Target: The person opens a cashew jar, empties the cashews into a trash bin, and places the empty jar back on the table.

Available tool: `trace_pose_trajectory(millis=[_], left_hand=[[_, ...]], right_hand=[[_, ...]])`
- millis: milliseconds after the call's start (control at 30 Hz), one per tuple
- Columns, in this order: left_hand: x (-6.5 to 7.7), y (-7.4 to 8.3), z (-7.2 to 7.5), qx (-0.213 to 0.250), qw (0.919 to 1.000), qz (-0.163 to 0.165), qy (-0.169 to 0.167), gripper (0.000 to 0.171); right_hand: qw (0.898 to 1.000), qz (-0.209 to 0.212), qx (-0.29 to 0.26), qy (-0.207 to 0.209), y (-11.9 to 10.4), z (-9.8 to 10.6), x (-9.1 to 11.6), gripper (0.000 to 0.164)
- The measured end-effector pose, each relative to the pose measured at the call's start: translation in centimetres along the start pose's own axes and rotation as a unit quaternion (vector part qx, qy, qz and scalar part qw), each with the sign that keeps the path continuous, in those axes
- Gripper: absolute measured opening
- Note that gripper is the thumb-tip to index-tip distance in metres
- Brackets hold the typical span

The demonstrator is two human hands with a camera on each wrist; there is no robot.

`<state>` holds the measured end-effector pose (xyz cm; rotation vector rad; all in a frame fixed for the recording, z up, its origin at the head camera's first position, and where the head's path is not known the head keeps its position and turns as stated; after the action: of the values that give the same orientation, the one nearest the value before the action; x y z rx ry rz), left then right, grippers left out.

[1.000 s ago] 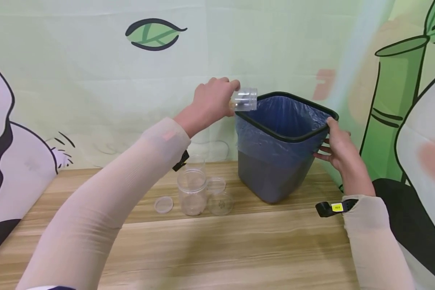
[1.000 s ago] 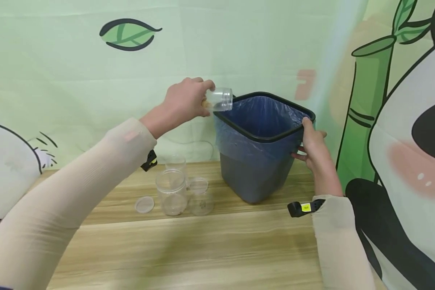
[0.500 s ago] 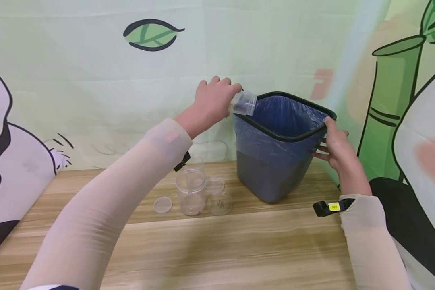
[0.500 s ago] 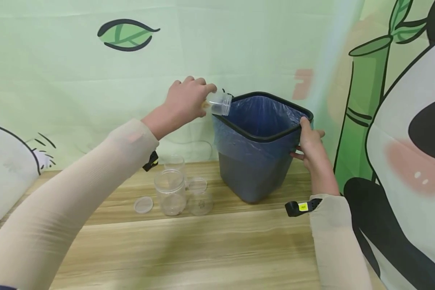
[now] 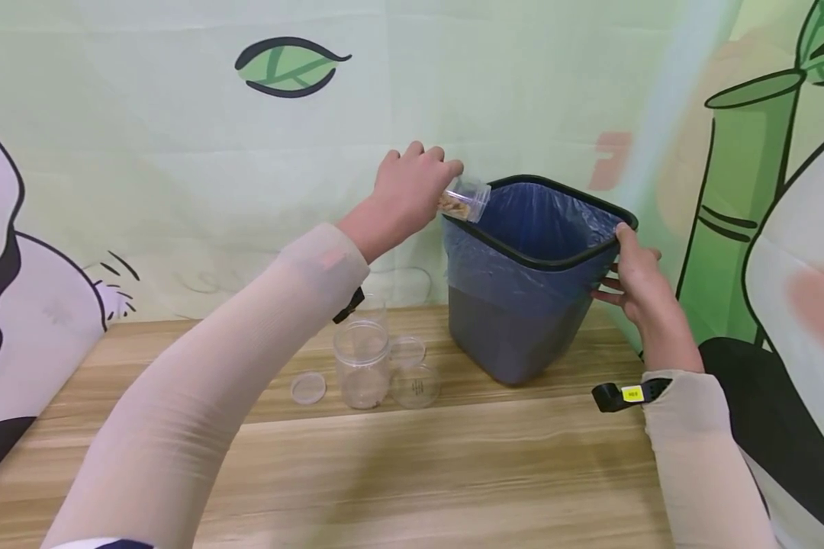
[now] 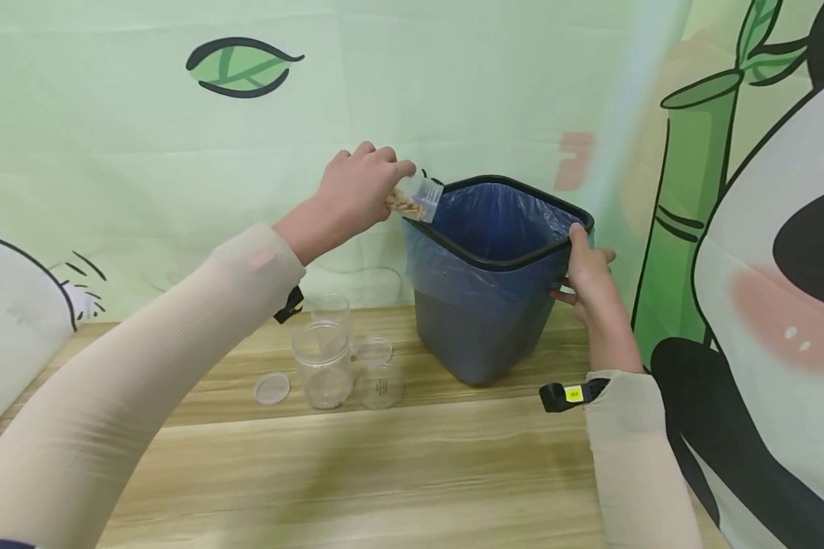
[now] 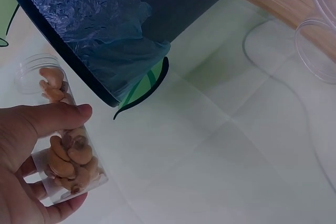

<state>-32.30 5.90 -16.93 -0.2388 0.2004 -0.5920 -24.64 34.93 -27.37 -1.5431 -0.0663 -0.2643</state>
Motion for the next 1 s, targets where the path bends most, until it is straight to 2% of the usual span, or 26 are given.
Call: trace_pose_trajectory(millis=[200, 467, 667, 767, 1000], left_hand=[[0.0, 0.2, 0.2, -0.018, 0.9998, -0.005, 0.011, 0.046], [-0.2, 0.8, 0.5, -0.058, 0.9982, -0.012, -0.001, 0.052], [-0.3, 1.0, 0.6, -0.068, 0.9976, -0.011, 0.007, 0.051], [-0.3, 1.0, 0.6, -0.062, 0.998, -0.01, 0.006, 0.05], [-0.4, 1.0, 0.6, -0.013, 0.9999, 0.007, -0.008, 0.037]], right_hand=[[1.0, 0.001, 0.0, -0.001, 0.0, 0.1, 0.0, 0.097], [1.0, 0.0, 0.004, -0.001, 0.1, 0.1, 0.1, 0.096], [1.0, 0.001, -0.005, -0.005, 0.1, 0.0, 0.2, 0.095], [1.0, 0.001, -0.011, -0.005, 0.0, 0.0, 0.2, 0.095], [1.0, 0.0, -0.011, -0.005, 0.1, 0.0, 0.0, 0.093]])
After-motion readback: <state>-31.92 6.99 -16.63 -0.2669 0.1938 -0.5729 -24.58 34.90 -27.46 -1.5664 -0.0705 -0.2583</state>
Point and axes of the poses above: each hand's wrist, its own x-axis away from the middle knuckle, its own z-axis out of the back of the hand, y = z × x, the point moved 2 cm from there along -x, towards the middle knuckle, and after that the axes turned 12 degrees about -y, right-handed, at the moved point
